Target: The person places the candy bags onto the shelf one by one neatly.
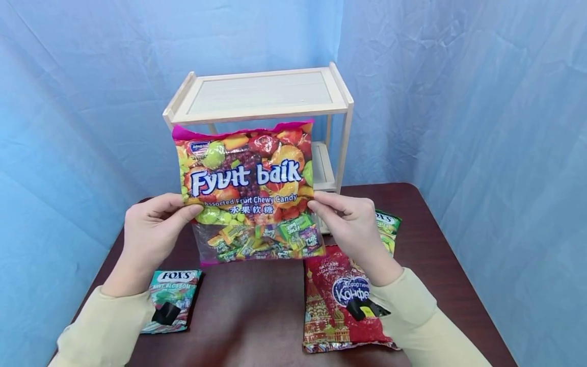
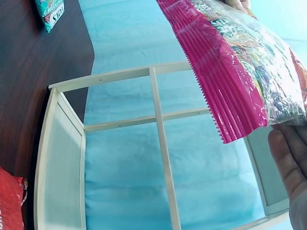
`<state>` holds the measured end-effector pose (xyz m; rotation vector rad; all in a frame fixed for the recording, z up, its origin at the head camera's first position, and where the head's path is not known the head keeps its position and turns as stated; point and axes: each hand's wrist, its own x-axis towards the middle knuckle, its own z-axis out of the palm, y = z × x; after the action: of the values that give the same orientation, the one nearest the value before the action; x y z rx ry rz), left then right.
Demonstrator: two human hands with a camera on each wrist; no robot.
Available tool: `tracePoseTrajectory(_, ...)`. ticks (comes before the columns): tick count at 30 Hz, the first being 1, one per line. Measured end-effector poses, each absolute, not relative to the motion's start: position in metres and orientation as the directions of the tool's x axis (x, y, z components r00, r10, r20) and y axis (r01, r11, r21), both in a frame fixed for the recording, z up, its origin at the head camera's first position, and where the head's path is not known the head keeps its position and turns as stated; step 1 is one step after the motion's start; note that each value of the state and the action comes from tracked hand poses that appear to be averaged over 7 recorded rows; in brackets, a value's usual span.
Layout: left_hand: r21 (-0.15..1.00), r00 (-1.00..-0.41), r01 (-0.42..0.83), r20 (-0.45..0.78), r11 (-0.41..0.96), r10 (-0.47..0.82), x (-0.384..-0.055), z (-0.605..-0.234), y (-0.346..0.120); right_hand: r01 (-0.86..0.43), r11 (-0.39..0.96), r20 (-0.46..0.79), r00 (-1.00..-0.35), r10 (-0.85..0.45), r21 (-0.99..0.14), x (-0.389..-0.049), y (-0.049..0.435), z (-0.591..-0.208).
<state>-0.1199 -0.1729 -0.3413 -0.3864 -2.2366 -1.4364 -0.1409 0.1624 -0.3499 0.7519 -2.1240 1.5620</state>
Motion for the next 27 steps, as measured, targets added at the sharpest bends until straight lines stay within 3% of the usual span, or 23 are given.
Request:
tracePoseTrajectory(9, 0.756, -0.84, 0.469, 0.542, 0.456, -0.035, -0.1198, -0.3421, -0.1719, -0.648, 0.245, 0.627, -0.761, -0.169, -0.721, -0.1402, 0.1603, -0.3464)
tracePoseTrajectory(27, 0.793, -0.865, 0.418, 0.497, 0.444, -0.075, -0.1205, -0.342, -0.1682, -0.558, 0.259, 0.544, -0.829, -0.132, -0.788, -0.1385, 0.1579, -0.3457)
